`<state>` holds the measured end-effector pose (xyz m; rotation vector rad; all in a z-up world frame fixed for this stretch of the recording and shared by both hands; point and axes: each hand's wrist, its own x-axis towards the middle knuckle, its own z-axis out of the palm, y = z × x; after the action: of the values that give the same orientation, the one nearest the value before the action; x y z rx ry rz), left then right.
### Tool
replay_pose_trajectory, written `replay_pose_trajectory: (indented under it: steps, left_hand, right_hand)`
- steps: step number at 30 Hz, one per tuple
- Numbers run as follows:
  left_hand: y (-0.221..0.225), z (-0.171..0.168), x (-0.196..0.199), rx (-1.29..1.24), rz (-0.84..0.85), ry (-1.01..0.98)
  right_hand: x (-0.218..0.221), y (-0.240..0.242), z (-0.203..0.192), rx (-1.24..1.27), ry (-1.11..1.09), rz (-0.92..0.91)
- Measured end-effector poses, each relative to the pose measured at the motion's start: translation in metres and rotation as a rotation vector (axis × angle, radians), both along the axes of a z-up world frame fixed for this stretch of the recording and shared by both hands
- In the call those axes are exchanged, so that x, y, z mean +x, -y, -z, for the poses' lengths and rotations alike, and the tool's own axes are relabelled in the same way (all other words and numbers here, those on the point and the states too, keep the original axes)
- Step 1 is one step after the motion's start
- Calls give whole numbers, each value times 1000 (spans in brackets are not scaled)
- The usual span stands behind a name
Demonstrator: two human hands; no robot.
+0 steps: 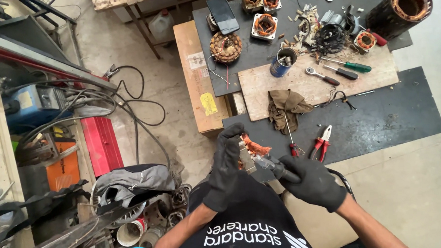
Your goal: Repairing or disassembling electric motor components using pliers and screwdrivers
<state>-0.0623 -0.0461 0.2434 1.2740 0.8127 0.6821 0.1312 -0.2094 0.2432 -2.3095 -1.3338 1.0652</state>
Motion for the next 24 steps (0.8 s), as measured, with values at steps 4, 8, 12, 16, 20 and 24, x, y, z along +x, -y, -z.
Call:
replay_pose_trajectory:
  steps: [4, 8, 12, 16, 20, 24]
  left_hand:
    - [2, 22, 6, 21, -30, 39]
    - [-4, 38, 8, -48, -22, 36]
    - [-15, 43, 2, -369, 4, 254]
    - [-50, 43, 1, -576, 58, 425]
    - [-58, 53, -11, -940, 86, 676]
    - [-34, 104, 8, -1052, -250, 569]
  right_hand:
    - [-7, 9, 26, 81, 11, 7]
    - [-23, 10, 37, 119, -138, 90]
    - [-32, 26, 59, -210, -358, 213]
    - [-37, 20, 59, -173, -504, 330]
    - [-17, -5, 103, -93, -153, 340]
    - [7, -7, 213, -179, 284, 356]
